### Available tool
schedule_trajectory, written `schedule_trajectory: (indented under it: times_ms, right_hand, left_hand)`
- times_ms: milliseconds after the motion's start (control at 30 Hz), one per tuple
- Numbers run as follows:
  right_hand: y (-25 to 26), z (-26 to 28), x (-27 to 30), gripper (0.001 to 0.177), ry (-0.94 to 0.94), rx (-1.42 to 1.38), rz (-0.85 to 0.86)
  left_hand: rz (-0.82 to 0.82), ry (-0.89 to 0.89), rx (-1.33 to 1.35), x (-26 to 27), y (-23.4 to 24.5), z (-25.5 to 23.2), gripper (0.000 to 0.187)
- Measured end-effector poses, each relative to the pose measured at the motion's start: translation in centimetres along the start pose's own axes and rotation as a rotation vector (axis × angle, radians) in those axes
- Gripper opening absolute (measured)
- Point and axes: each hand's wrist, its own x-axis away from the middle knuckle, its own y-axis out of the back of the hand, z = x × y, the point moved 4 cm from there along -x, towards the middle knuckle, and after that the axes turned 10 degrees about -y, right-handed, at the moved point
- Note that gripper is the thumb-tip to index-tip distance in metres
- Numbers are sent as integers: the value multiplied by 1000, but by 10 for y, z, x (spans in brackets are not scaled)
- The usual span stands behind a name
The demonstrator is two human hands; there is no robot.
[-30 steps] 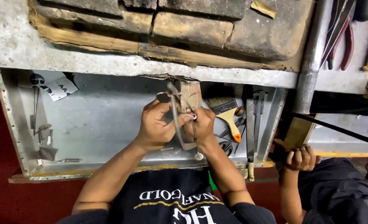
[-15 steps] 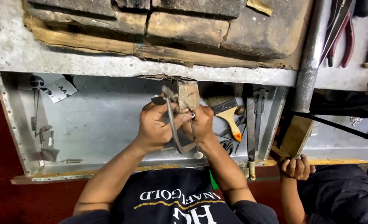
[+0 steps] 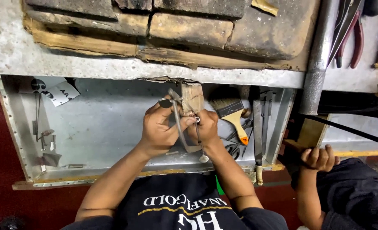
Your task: Using a jeweler's saw to cut a small metal piece on a wooden bench pin, followed by brushing away metal shavings.
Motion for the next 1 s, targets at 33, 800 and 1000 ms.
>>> schedule_trajectory:
  times_ms: [33,800,1000]
  right_hand:
    - [4,4,4,44,0,1,2]
    - [3,22,-10,38,-65,-17,19]
    - [12,5,13,32,-121,24,45]
  left_hand:
    - [-2,1,1,-4,-1,-3,18]
    - [15,28,-37,8,1,1,19]
    - [17,-9,-6,-16,-2,-14,24]
